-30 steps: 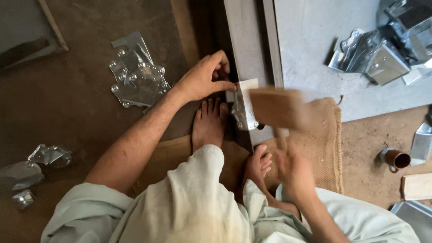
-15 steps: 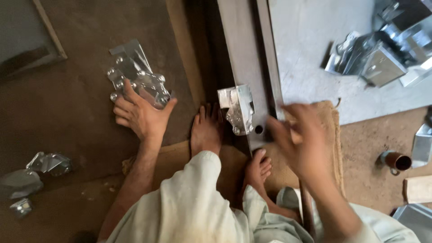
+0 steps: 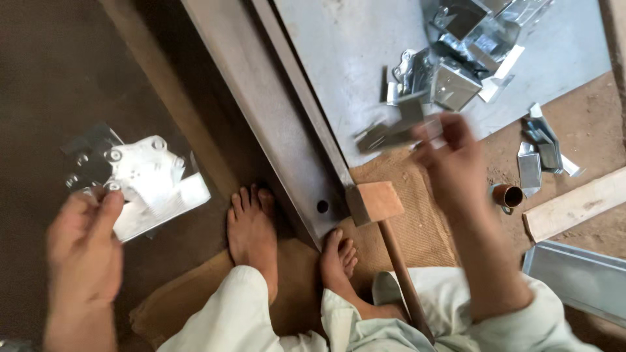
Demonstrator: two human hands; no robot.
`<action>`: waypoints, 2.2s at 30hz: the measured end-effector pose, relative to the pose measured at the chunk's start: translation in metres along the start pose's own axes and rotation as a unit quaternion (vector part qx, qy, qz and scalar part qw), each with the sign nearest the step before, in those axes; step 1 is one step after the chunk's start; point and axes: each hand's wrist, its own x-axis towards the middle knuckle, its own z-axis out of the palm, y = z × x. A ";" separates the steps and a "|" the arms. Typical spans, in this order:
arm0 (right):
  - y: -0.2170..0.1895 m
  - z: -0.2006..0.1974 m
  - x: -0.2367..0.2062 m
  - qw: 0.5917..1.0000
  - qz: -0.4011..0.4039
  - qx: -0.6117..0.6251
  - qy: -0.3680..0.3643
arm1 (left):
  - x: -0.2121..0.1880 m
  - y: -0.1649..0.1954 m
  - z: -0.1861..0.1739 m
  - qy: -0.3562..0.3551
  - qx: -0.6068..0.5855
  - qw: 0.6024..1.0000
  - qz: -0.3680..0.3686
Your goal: The person sits on the floor and repeatedly places metal brackets onto a metal beam, then strikes them with a wooden mallet to shape them. The person handles multiple brackets one at a time, striking each several times before moving to the next.
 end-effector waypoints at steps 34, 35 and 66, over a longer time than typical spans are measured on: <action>-0.039 0.092 -0.139 0.967 -0.056 -0.106 -0.226 | 0.059 -0.063 0.129 -0.184 -0.282 0.941 -0.039; -0.040 0.110 -0.131 0.970 -0.067 -0.099 -0.211 | 0.058 -0.062 0.131 -0.181 -0.276 0.943 -0.043; 0.082 -0.069 -0.174 0.847 -0.029 -0.531 -0.030 | 0.004 -0.068 0.133 -0.156 -0.226 0.959 -0.072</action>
